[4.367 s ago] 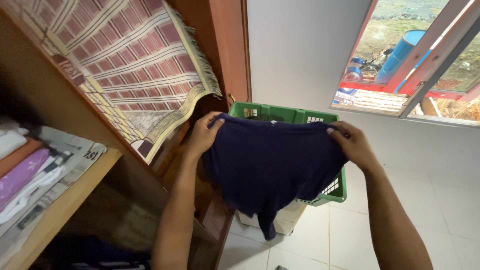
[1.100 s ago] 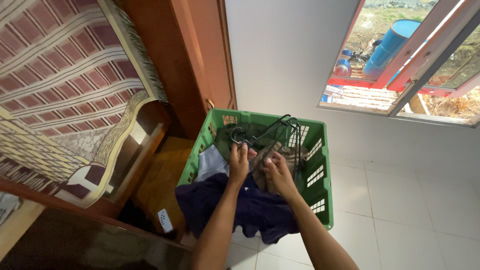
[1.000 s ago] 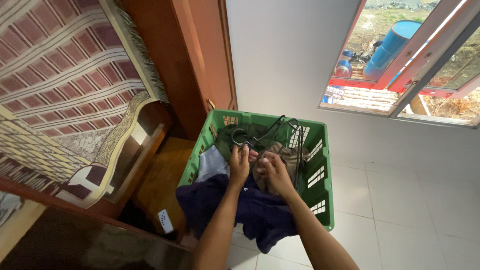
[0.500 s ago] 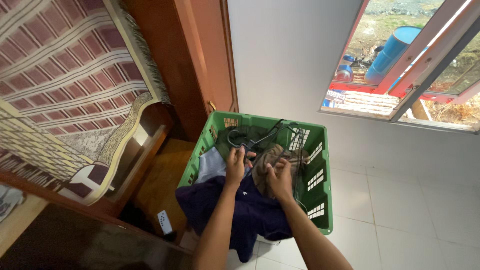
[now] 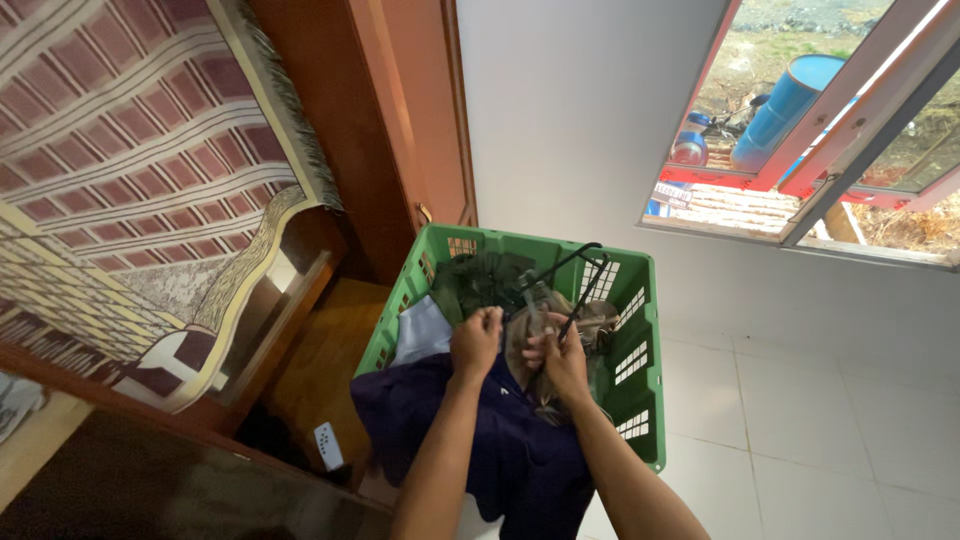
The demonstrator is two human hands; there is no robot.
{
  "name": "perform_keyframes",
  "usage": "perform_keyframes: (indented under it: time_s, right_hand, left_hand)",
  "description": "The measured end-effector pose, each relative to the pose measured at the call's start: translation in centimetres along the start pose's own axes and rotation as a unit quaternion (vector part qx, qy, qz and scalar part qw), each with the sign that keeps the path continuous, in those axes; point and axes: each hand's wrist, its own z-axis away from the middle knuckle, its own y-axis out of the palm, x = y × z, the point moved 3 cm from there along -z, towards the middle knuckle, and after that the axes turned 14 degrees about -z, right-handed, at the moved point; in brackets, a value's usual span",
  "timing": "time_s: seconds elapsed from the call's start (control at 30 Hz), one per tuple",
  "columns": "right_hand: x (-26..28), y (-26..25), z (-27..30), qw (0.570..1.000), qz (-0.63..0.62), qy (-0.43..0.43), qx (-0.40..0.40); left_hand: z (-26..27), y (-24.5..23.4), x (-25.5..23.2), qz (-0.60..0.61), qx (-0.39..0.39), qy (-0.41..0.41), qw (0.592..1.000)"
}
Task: The person removes a dark purple long-sleeved shirt from a green laundry basket, places it on a hanger, and hangs it in a wooden wardrobe. The person then removes the shirt from the wardrobe and returns it to the basket.
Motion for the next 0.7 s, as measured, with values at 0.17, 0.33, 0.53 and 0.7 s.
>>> perform_keyframes:
  time_s: [0.17,0.33,0.53,0.7]
  right_hand:
    - [2.1,0.2,1.1,0.991,0.089,-0.089,-0.055]
    - [4.1,0.9,2.8,0.980,0.176,-0.079,-0.044]
    - [6.5,-1.4,3.0,0.958,0.192,-0.089,-0.194]
    - [8.7,-3.8,0.7,0.937,0.251,-0.140,-0.198]
  left_hand:
    - [-1.2,-0.5,1.9,0.088,-0.035,-0.127,0.987]
    - [-0.8,-1.5,1.1,0.067,-0.153,-0.056,0.984]
    - [-0.8,-2.7,1.2,0.103,-0.228,-0.110,0.962]
    - [-0.9,-2.8,2.2,0.146,-0.298,-0.120,0.936]
